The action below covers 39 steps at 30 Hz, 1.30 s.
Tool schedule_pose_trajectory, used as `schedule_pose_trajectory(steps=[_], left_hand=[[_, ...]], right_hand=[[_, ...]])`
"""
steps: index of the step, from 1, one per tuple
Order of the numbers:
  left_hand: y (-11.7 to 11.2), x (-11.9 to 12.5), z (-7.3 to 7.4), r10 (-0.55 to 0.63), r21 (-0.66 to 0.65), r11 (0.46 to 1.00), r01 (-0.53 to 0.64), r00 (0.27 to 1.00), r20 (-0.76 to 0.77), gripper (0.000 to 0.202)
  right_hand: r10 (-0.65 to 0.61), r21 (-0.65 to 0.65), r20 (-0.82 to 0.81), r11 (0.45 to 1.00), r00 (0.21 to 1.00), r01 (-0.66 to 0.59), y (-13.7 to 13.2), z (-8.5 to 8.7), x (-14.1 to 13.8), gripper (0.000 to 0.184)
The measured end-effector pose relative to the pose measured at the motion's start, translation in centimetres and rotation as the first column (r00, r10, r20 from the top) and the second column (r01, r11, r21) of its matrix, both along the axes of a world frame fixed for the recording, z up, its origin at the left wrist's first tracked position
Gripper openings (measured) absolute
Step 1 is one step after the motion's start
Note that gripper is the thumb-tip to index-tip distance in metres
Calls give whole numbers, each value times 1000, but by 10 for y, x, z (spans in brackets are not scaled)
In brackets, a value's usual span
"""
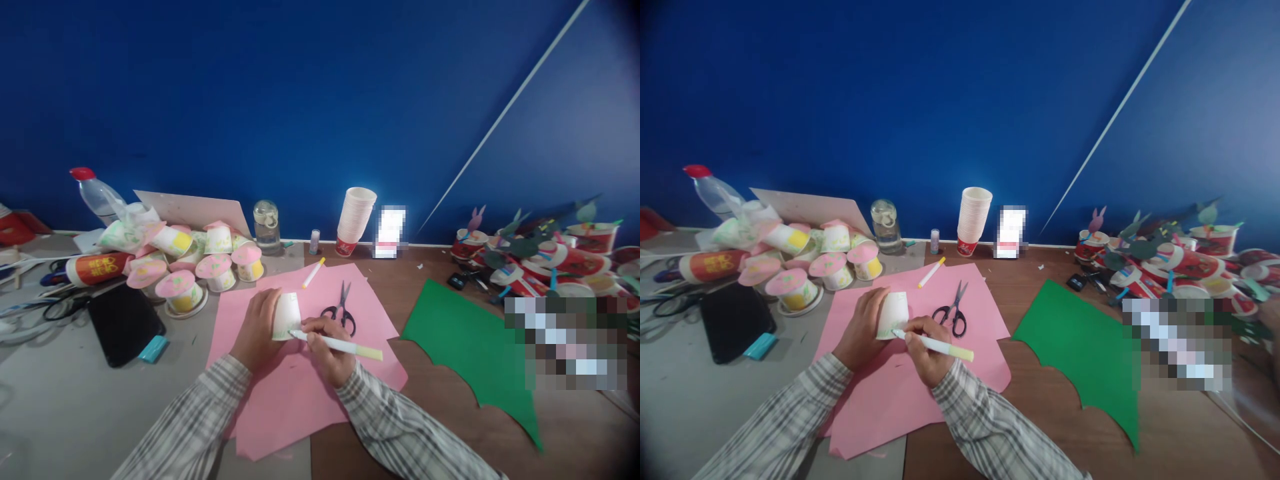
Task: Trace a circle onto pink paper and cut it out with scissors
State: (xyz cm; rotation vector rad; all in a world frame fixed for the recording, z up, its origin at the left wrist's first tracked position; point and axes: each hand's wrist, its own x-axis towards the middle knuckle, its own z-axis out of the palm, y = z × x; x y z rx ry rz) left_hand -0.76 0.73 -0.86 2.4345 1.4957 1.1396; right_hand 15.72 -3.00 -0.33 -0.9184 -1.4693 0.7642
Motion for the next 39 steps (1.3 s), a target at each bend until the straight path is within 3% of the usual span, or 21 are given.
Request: schedule_pose_trajectory(steps=[19,25,39], left_hand=[[0,0,1,6,-1,1000,-6,1000,-8,74],[0,-1,0,3,-10,1000,-3,1000,-10,74],[1,0,-1,12,21,1000,-11,999,-37,75]], right_hand=[[3,-56,-15,998,1000,-4,1,4,3,17],[6,-33,-65,999,998,-8,1,6,2,14],[22,-8,-14,1000,1000,-22,1,0,0,14]])
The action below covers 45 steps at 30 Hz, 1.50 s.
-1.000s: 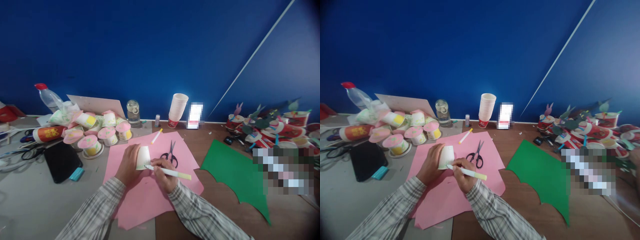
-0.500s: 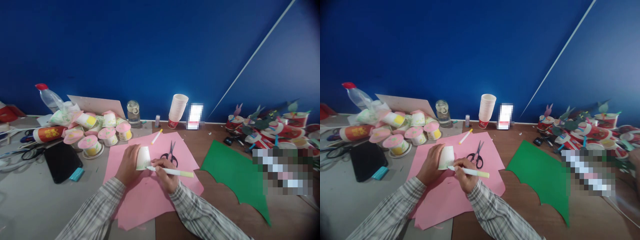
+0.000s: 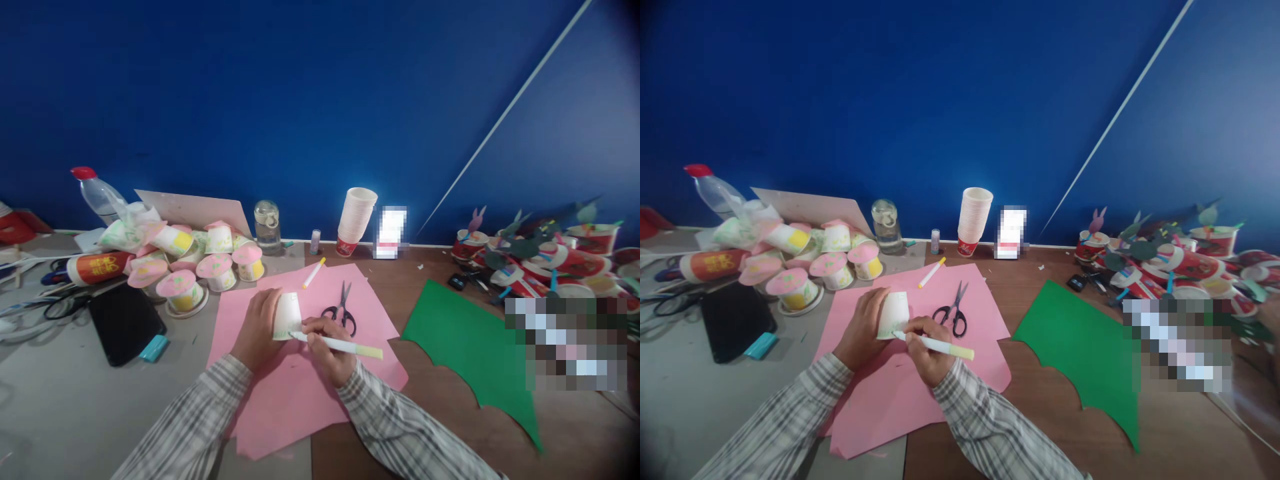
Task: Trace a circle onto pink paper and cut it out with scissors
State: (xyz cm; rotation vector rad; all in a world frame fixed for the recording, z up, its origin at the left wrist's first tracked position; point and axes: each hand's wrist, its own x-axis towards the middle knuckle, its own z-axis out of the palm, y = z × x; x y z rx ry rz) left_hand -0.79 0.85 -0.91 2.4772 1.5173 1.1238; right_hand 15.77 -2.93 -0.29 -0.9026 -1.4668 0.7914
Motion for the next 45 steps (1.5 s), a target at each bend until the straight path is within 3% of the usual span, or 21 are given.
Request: schedule_pose_trajectory(steps=[12,22,40,45], left_hand=[[-1,0,1,-2,-25,1000,3,1000,21,73],[0,1,2,4,-34,999,-3,1000,23,77],[0,0,1,-7,-47,999,9,999,44,72],[0,0,1,-1,-51,999,2,1000,28,76]], right_hand=[[-4,-82,-61,997,998,-1,2,0,3,15],[-93,-165,-129,984,987,71,4,1,1,14],[-14,-94,-81,996,997,7,0,-2,2,14],[-57,-131,-133,991,990,40,1,-1,1,16]])
